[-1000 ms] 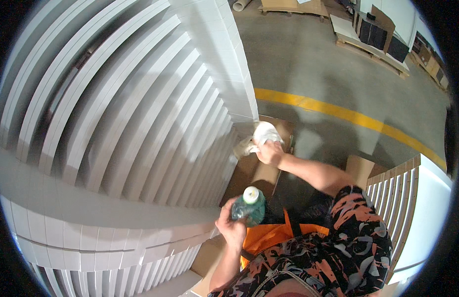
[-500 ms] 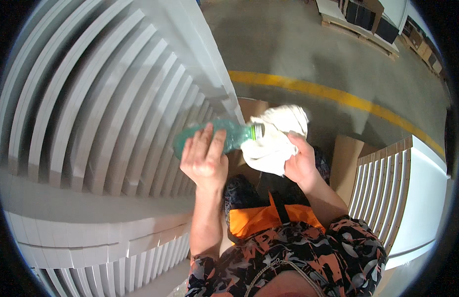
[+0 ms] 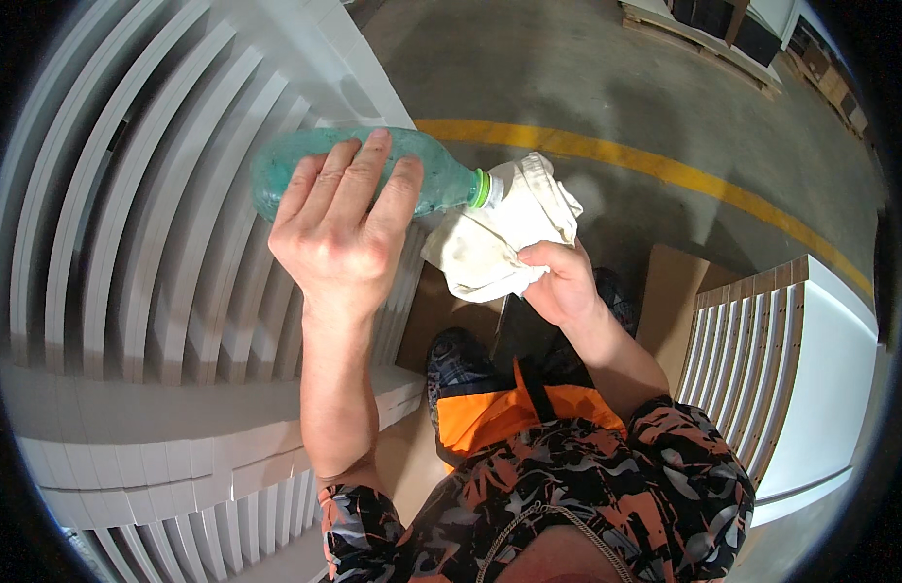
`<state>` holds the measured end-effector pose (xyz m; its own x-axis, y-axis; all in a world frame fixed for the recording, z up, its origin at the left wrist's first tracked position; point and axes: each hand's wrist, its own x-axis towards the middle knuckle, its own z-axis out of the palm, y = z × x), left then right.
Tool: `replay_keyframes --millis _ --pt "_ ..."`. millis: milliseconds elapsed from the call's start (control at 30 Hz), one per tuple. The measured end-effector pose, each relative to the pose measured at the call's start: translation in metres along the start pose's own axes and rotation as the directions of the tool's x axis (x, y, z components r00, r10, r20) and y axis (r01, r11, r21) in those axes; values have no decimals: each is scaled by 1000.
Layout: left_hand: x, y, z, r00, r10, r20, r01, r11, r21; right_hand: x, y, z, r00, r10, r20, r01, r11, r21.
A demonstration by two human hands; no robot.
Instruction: The person wipes the surfaces of white louvered doors and a white cabinet panel with a cloth, applying liquid from a plastic bottle to the cloth between wipes.
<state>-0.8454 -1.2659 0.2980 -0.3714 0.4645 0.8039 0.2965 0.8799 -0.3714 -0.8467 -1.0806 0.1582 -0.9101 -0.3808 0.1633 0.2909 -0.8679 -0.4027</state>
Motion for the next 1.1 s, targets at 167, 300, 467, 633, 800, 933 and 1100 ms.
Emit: replay_keyframes --millis 167,300,467,633,800,933,1100 --pt "9 -8 5 988 136 -69 -131 989 64 7 -3 1 999 45 -5 -44 999 28" --pt "18 -9 7 984 164 -72 -159 985 74 8 -3 -7 998 55 -9 -55 998 28" --pt "22 -12 6 977 193 -90 -184 978 98 9 -2 -3 998 59 -5 -59 997 50" --pt "33 -7 -3 983 169 -74 -161 982 100 11 -4 -3 999 54 -6 -54 997 59" --pt "40 -5 -7 982 176 -66 -169 981 92 9 -5 -4 999 44 9 -45 997 69" --pt "36 -9 -5 983 171 -73 -164 982 96 11 -3 0 998 68 -1 -67 995 78" --pt "-17 -5 19 980 -173 98 188 967 -172 14 -17 -14 992 126 -31 -119 979 163"
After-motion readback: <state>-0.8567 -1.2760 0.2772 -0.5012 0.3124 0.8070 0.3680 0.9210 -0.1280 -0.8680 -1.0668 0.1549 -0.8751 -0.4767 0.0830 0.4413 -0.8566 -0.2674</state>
